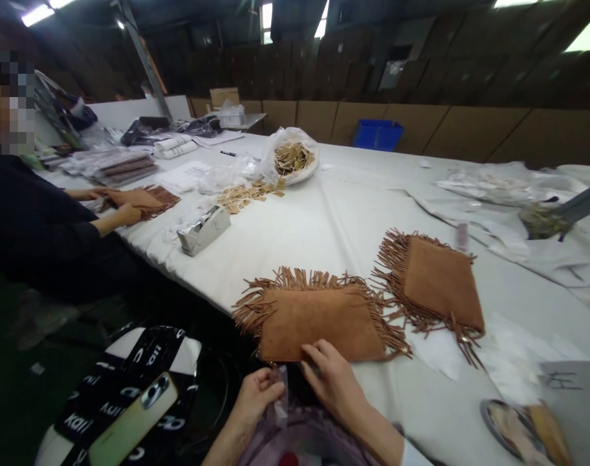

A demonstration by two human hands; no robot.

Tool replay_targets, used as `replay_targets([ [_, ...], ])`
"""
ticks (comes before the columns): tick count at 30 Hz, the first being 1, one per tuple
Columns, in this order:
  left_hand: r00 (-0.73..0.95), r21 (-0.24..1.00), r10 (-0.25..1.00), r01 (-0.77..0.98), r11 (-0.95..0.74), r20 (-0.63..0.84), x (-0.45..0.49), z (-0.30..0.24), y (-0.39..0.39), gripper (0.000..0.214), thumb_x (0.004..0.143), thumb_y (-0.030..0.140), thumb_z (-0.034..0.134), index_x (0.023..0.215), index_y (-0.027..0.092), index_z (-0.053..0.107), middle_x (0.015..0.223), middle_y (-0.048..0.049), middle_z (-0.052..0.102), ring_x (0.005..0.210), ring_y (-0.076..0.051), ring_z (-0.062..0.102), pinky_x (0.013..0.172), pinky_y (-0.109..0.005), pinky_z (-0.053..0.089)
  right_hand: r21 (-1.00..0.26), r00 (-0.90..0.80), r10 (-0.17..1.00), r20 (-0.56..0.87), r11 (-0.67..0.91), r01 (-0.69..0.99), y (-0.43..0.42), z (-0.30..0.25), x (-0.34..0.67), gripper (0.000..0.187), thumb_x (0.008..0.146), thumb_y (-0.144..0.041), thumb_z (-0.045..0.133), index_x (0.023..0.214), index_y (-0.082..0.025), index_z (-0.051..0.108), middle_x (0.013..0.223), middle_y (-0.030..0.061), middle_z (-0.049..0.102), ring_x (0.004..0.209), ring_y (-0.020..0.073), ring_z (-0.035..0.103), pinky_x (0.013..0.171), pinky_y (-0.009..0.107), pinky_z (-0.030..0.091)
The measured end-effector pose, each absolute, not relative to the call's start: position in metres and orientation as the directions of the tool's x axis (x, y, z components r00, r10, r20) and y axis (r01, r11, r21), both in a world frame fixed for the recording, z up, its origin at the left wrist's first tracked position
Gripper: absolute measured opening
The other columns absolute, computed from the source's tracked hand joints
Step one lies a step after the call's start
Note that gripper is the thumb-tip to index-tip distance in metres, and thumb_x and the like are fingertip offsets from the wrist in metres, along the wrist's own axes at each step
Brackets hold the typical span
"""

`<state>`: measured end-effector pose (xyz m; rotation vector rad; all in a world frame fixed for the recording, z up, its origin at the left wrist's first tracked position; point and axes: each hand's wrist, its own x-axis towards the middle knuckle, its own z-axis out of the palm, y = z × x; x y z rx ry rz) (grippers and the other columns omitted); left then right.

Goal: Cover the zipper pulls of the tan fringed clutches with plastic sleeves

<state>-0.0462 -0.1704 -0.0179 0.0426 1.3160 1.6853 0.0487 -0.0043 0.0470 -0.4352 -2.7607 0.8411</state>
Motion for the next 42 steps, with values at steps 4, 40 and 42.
replay_targets([
  [4, -0.518, 0.741, 0.710, -0.671, 0.009, -0.477, -0.047, -0.011, -0.173, 0.036, 0.064, 0.037, 0.082, 0.090, 0.013, 0.071, 0.079, -0.0071, 0.072, 0.072, -0.017, 0.065, 0.069, -0.026, 0.048, -0.847, -0.897, 0.412, -0.161, 0.409, 0.340, -0.026, 0.044, 0.052, 0.034, 0.090, -0.036, 0.047, 0.073, -0.015, 0.068, 0.066, 0.0030, 0.063, 0.064, 0.0161, 0.056, 0.057, 0.024, 0.039],
  [40, -0.498, 0.662, 0.666, -0.749, -0.009, -0.555, -0.065, -0.009, -0.184, 0.045, 0.068, 0.054, 0.073, 0.085, 0.012, 0.069, 0.064, -0.0044, 0.066, 0.057, -0.014, 0.058, 0.057, -0.026, 0.043, -0.838, -0.733, 0.410, -0.542, -0.324, 0.439, -0.067, 0.000, 0.007, 0.039, 0.069, -0.050, 0.065, 0.053, -0.016, 0.054, 0.045, -0.0034, 0.050, 0.043, 0.0078, 0.040, 0.044, 0.021, 0.029],
  [42, -0.516, 0.679, 0.665, -0.734, -0.018, -0.540, -0.064, -0.010, -0.184, 0.042, 0.065, 0.048, 0.078, 0.082, 0.011, 0.071, 0.067, -0.0062, 0.069, 0.061, -0.016, 0.060, 0.061, -0.026, 0.044, -0.840, -0.744, 0.399, -0.536, -0.336, 0.425, -0.066, 0.002, 0.007, 0.041, 0.068, -0.052, 0.067, 0.054, -0.015, 0.055, 0.046, -0.0035, 0.050, 0.043, 0.0075, 0.040, 0.044, 0.021, 0.029],
])
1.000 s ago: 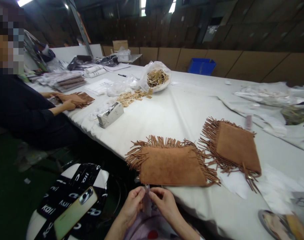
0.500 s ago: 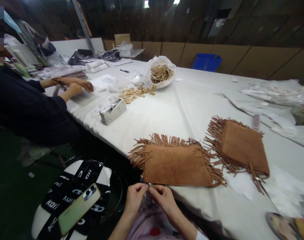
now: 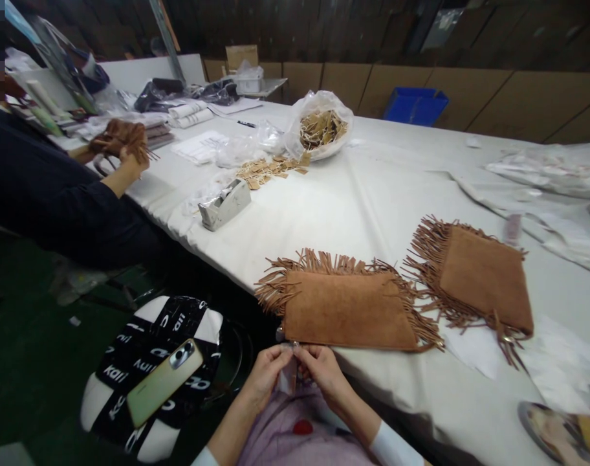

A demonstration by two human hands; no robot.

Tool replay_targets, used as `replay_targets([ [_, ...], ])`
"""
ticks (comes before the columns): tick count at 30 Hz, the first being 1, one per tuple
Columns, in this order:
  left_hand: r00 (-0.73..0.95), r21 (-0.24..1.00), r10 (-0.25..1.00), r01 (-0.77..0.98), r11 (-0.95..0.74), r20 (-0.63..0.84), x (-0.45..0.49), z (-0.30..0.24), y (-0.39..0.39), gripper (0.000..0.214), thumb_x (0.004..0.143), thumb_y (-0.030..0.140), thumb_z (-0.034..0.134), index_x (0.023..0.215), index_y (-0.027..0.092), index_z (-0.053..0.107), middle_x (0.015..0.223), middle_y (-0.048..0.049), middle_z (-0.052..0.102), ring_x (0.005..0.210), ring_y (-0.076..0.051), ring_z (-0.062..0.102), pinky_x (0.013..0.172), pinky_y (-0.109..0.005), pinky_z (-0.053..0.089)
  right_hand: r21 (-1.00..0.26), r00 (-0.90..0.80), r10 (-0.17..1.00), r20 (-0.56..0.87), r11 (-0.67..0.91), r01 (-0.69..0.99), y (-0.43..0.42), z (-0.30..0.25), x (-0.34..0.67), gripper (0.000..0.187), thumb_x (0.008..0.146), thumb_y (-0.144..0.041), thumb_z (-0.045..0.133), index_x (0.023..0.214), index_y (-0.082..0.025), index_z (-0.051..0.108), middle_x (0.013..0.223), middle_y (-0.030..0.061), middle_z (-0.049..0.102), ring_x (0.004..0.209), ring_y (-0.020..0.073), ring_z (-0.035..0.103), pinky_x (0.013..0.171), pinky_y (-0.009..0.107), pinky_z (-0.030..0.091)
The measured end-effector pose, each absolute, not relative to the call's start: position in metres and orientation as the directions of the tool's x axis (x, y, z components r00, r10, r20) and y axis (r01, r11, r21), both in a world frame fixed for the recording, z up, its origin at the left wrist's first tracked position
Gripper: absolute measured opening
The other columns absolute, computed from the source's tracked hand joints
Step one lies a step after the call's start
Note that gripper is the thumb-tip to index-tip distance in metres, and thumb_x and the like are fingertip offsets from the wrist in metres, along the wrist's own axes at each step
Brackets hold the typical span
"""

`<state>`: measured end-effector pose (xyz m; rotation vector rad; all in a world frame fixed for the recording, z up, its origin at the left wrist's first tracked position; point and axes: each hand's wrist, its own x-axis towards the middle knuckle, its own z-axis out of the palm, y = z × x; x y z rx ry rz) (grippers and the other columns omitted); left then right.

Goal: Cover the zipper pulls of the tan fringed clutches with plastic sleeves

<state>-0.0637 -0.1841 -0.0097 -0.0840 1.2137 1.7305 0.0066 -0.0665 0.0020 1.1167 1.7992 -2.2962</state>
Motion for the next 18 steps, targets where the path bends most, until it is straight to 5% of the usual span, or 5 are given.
replay_targets([
  [8, -0.588, 0.669, 0.529, -0.741, -0.049, -0.612, -0.058, -0.015, -0.182, 0.029, 0.058, 0.035, 0.082, 0.069, 0.010, 0.071, 0.060, -0.0044, 0.068, 0.055, -0.015, 0.059, 0.058, -0.026, 0.042, -0.836, -0.750, 0.383, -0.539, -0.353, 0.420, -0.062, 0.009, 0.007, 0.038, 0.062, -0.048, 0.074, 0.068, -0.012, 0.066, 0.052, -0.0019, 0.055, 0.047, 0.0087, 0.043, 0.046, 0.021, 0.033],
  [18, -0.579, 0.576, 0.570, -0.790, -0.212, -0.584, -0.049, -0.002, -0.179, 0.031, 0.058, 0.036, 0.083, 0.069, 0.013, 0.065, 0.064, -0.0020, 0.066, 0.057, -0.012, 0.057, 0.058, -0.024, 0.041, -0.835, -0.781, 0.342, -0.523, -0.388, 0.389, -0.065, 0.019, 0.007, 0.038, 0.061, -0.050, 0.074, 0.063, -0.013, 0.066, 0.051, -0.0030, 0.054, 0.047, 0.0075, 0.040, 0.047, 0.021, 0.029],
])
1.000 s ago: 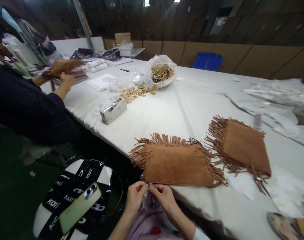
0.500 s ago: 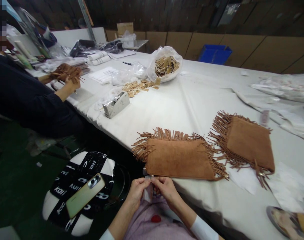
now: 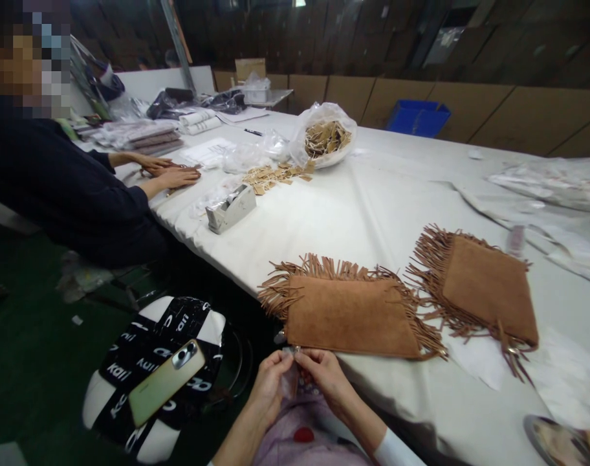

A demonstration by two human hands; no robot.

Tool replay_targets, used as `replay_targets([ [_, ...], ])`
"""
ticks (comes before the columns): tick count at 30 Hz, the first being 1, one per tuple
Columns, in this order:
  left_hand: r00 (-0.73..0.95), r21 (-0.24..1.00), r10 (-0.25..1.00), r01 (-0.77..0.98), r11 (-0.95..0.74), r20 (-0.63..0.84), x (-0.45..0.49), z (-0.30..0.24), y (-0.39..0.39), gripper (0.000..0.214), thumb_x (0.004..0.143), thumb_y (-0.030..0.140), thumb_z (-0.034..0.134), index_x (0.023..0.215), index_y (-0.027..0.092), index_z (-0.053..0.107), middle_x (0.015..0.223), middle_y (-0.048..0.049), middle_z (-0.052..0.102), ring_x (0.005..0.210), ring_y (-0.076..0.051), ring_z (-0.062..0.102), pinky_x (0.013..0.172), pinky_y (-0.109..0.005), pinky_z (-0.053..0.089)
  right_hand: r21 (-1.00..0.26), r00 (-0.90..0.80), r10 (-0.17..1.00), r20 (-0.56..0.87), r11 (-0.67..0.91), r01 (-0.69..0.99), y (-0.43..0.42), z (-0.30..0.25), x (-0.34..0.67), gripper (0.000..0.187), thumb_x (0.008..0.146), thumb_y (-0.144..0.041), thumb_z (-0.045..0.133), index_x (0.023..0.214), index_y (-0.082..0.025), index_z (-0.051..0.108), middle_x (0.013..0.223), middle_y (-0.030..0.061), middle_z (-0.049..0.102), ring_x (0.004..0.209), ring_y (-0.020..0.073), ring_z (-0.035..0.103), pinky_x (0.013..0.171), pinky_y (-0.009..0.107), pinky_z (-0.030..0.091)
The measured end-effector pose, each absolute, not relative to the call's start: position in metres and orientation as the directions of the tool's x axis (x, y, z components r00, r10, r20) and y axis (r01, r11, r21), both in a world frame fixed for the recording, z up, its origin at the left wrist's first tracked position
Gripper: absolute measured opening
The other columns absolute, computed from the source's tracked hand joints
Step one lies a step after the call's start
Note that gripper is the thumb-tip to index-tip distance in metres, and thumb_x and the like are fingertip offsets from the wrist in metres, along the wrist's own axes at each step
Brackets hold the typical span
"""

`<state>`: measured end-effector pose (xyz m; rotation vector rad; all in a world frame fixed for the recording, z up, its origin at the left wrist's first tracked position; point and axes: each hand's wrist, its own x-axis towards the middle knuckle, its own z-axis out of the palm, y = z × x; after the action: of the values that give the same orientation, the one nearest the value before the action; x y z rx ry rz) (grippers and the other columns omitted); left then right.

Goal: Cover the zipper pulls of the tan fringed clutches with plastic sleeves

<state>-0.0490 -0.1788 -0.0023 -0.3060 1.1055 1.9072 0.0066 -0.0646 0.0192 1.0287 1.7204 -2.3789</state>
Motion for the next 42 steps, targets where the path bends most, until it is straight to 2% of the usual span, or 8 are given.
replay_targets([
  [7, -0.694, 0.716, 0.450, -0.681, -0.154, -0.563, -0.042, -0.010, -0.176, 0.034, 0.060, 0.044, 0.079, 0.064, 0.013, 0.065, 0.057, -0.0017, 0.064, 0.051, -0.013, 0.053, 0.052, -0.024, 0.038, -0.814, -0.727, 0.382, -0.571, -0.380, 0.439, -0.067, 0.014, 0.004, 0.030, 0.067, -0.040, 0.067, 0.053, -0.016, 0.056, 0.043, -0.0042, 0.049, 0.041, 0.0077, 0.040, 0.043, 0.021, 0.030],
  [15, -0.891, 0.935, 0.283, -0.337, 0.109, -0.354, -0.032, -0.013, -0.179, 0.031, 0.075, 0.045, 0.068, 0.088, 0.018, 0.076, 0.081, -0.0079, 0.074, 0.071, -0.021, 0.064, 0.065, -0.028, 0.049, -0.806, -0.715, 0.390, -0.580, -0.400, 0.436, -0.069, 0.008, 0.003, 0.025, 0.067, -0.033, 0.063, 0.051, -0.015, 0.057, 0.044, -0.0026, 0.053, 0.038, 0.0066, 0.042, 0.042, 0.020, 0.033],
  [24, -0.811, 0.894, 0.526, 0.406, 0.191, 0.256, -0.027, -0.023, -0.200, 0.036, 0.092, 0.017, 0.042, 0.120, 0.023, 0.064, 0.108, -0.0097, 0.070, 0.098, -0.018, 0.066, 0.086, -0.027, 0.055, -0.697, -0.688, 0.308, -0.657, -0.594, 0.400, -0.069, 0.012, 0.002, 0.023, 0.062, -0.033, 0.067, 0.054, -0.014, 0.058, 0.044, -0.0038, 0.051, 0.038, 0.0052, 0.040, 0.042, 0.019, 0.034],
  [29, -0.719, 0.773, 0.590, 0.590, 0.235, 0.369, -0.026, -0.031, -0.206, 0.042, 0.092, 0.009, 0.037, 0.125, 0.020, 0.059, 0.112, -0.0112, 0.068, 0.106, -0.017, 0.064, 0.092, -0.027, 0.054, -0.653, -0.725, 0.232, -0.648, -0.660, 0.372, -0.066, 0.018, 0.005, 0.030, 0.062, -0.040, 0.074, 0.061, -0.013, 0.062, 0.051, -0.0027, 0.055, 0.045, 0.0064, 0.047, 0.048, 0.020, 0.039],
  [33, -0.786, 0.840, 0.554, 0.476, 0.259, 0.275, -0.019, -0.031, -0.207, 0.037, 0.092, 0.016, 0.041, 0.121, 0.020, 0.062, 0.119, -0.0108, 0.067, 0.113, -0.020, 0.061, 0.098, -0.033, 0.050, -0.716, -0.742, 0.249, -0.622, -0.564, 0.411, -0.066, 0.016, 0.005, 0.035, 0.059, -0.042, 0.079, 0.055, -0.014, 0.058, 0.043, -0.0044, 0.050, 0.039, 0.0058, 0.042, 0.041, 0.020, 0.027],
  [37, -0.866, 0.953, 0.481, 0.016, 0.303, -0.138, -0.010, -0.024, -0.217, 0.039, 0.090, 0.030, 0.049, 0.126, 0.018, 0.056, 0.100, -0.0091, 0.074, 0.092, -0.021, 0.069, 0.083, -0.032, 0.055, -0.737, -0.757, 0.259, -0.600, -0.547, 0.397, -0.068, 0.012, 0.005, 0.036, 0.058, -0.044, 0.077, 0.053, -0.015, 0.056, 0.041, -0.0046, 0.048, 0.037, 0.0060, 0.038, 0.040, 0.022, 0.024],
  [40, -0.690, 0.921, 0.610, -0.283, 0.268, -0.389, -0.010, -0.020, -0.233, 0.037, 0.084, 0.035, 0.058, 0.115, 0.015, 0.063, 0.080, -0.0065, 0.074, 0.069, -0.019, 0.067, 0.068, -0.029, 0.053, -0.745, -0.753, 0.273, -0.599, -0.534, 0.400, -0.068, 0.011, 0.005, 0.039, 0.061, -0.045, 0.074, 0.048, -0.017, 0.049, 0.039, -0.0058, 0.044, 0.036, 0.0051, 0.032, 0.040, 0.022, 0.020],
  [42, -0.569, 0.870, 0.688, -0.453, 0.195, -0.450, -0.016, -0.017, -0.243, 0.037, 0.075, 0.032, 0.069, 0.108, 0.014, 0.066, 0.089, -0.0089, 0.074, 0.079, -0.021, 0.068, 0.075, -0.030, 0.051, -0.755, -0.750, 0.282, -0.599, -0.512, 0.410, -0.067, 0.011, 0.005, 0.040, 0.063, -0.045, 0.072, 0.048, -0.018, 0.047, 0.039, -0.0060, 0.042, 0.036, 0.0046, 0.029, 0.040, 0.022, 0.016],
])
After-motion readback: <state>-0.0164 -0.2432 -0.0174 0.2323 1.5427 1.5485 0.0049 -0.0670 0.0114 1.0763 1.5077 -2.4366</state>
